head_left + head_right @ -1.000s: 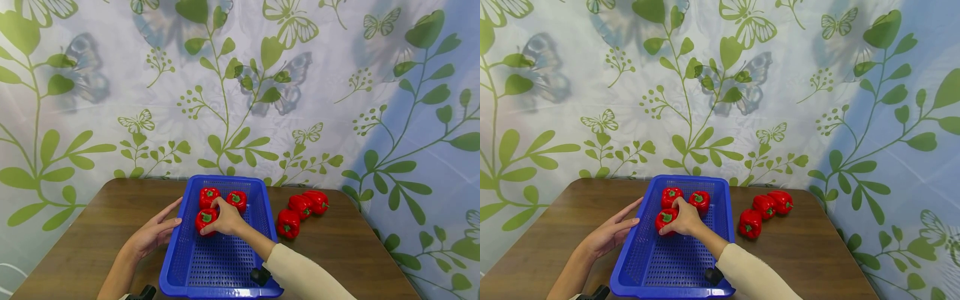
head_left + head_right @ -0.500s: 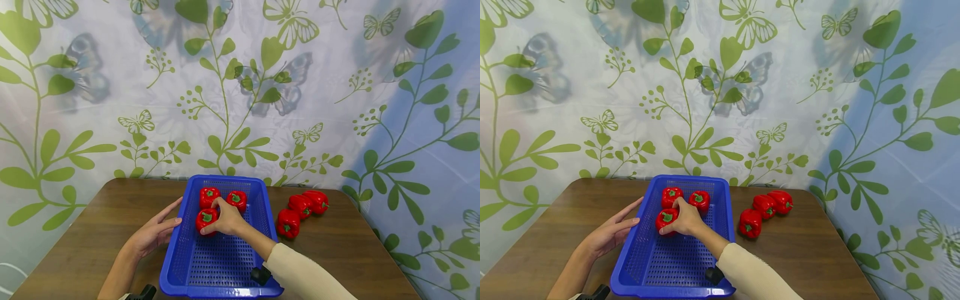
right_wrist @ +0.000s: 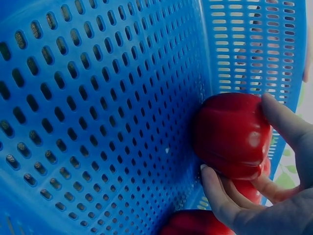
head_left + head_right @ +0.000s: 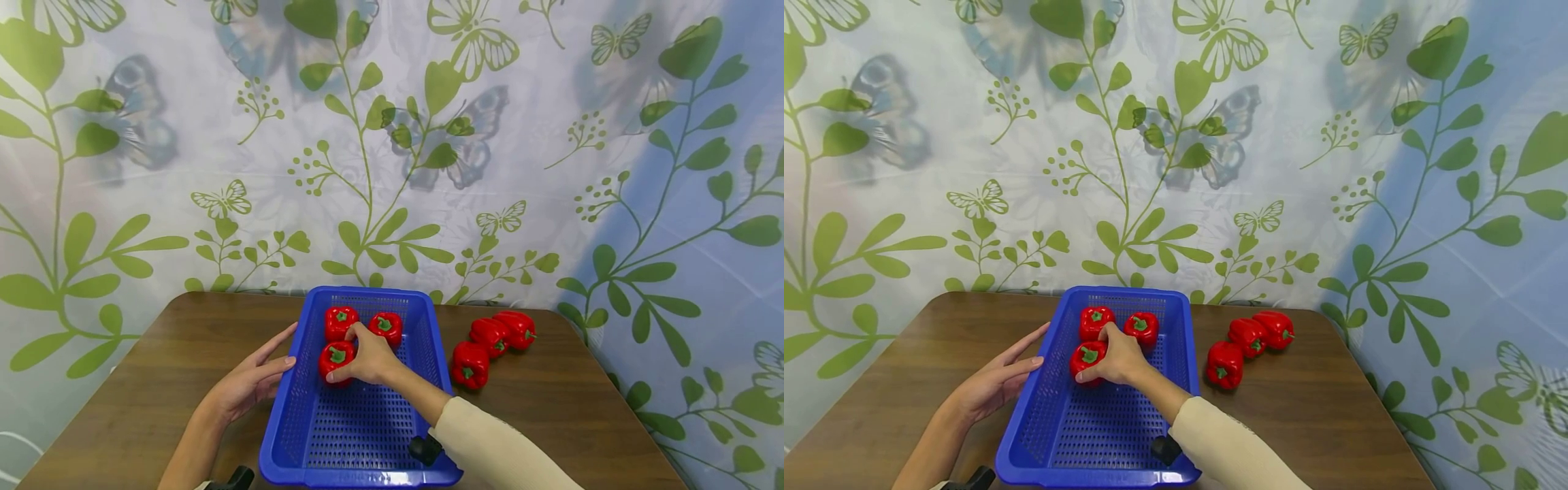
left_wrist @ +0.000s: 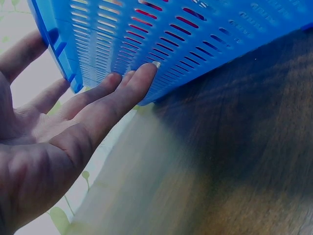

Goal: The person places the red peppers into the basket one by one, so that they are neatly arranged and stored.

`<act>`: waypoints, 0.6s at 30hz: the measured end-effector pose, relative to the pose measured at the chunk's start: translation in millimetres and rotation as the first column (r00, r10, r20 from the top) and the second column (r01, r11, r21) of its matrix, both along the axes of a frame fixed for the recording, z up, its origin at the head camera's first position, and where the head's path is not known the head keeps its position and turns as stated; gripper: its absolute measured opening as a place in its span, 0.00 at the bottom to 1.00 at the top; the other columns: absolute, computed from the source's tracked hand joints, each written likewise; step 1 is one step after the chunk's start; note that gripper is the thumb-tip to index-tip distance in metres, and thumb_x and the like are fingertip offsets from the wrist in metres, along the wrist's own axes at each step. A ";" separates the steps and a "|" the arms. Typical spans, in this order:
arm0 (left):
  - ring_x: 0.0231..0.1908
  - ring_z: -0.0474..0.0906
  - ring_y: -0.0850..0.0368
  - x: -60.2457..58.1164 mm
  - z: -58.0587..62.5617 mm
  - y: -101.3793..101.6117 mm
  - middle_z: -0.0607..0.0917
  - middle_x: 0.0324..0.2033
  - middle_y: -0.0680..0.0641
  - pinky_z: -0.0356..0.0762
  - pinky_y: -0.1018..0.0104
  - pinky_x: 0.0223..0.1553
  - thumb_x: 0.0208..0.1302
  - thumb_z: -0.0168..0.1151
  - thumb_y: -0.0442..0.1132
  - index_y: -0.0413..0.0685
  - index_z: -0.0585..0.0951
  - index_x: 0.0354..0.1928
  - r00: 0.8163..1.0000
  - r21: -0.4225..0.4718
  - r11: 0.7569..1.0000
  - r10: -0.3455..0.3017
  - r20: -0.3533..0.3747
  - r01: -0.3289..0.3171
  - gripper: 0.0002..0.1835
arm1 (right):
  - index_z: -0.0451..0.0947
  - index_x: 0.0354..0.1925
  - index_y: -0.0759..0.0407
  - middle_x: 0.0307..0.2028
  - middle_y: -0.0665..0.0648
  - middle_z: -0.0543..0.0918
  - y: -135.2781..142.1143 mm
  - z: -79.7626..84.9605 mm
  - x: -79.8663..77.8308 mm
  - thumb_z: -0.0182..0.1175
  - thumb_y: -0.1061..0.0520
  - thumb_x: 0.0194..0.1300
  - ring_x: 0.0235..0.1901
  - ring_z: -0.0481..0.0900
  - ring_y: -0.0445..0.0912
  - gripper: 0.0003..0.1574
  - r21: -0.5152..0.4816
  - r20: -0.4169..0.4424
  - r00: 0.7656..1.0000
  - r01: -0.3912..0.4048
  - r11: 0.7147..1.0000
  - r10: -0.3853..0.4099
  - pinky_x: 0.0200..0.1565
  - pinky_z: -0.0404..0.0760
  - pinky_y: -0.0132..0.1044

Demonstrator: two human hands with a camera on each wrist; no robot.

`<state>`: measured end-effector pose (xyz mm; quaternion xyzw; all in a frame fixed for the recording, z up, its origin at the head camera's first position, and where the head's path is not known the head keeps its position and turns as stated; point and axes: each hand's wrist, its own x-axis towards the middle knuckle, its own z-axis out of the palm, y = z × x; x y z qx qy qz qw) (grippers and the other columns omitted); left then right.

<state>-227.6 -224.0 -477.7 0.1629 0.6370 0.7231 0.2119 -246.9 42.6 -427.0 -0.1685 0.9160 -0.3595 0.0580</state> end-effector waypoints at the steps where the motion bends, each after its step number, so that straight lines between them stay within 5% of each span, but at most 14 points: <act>1: 0.65 0.76 0.36 0.2 0.1 0.1 0.66 0.73 0.31 0.79 0.44 0.59 0.79 0.49 0.40 0.69 0.46 0.81 1.000 -0.002 1.000 -0.001 -0.002 0.001 0.37 | 0.72 0.52 0.56 0.48 0.58 0.83 0.1 0.2 0.2 0.84 0.47 0.44 0.47 0.80 0.52 0.43 -0.003 0.001 1.000 0.000 1.000 0.000 0.50 0.82 0.50; 8: 0.65 0.75 0.35 1.3 0.0 0.5 0.66 0.73 0.30 0.79 0.44 0.60 0.79 0.48 0.41 0.69 0.46 0.81 1.000 -0.014 1.000 0.006 -0.005 -0.006 0.37 | 0.72 0.55 0.55 0.49 0.58 0.83 2.3 0.7 -1.3 0.83 0.46 0.46 0.44 0.79 0.50 0.44 -0.004 0.008 1.000 -0.012 1.000 0.012 0.46 0.81 0.47; 15: 0.66 0.74 0.35 0.9 0.0 0.9 0.67 0.72 0.31 0.79 0.46 0.60 0.79 0.49 0.40 0.68 0.45 0.82 1.000 -0.008 1.000 -0.005 -0.008 0.005 0.37 | 0.71 0.55 0.54 0.30 0.53 0.77 10.4 7.2 -5.4 0.82 0.46 0.47 0.29 0.72 0.45 0.43 -0.016 0.031 0.999 -0.030 0.999 0.030 0.30 0.71 0.37; 18: 0.65 0.75 0.34 0.3 -0.1 0.7 0.67 0.72 0.30 0.80 0.45 0.59 0.79 0.48 0.39 0.68 0.45 0.82 1.000 0.003 1.000 -0.013 -0.005 0.014 0.37 | 0.71 0.57 0.53 0.34 0.57 0.81 15.2 13.3 -5.3 0.82 0.47 0.47 0.32 0.74 0.45 0.44 -0.018 0.038 0.998 -0.039 0.999 0.040 0.31 0.73 0.38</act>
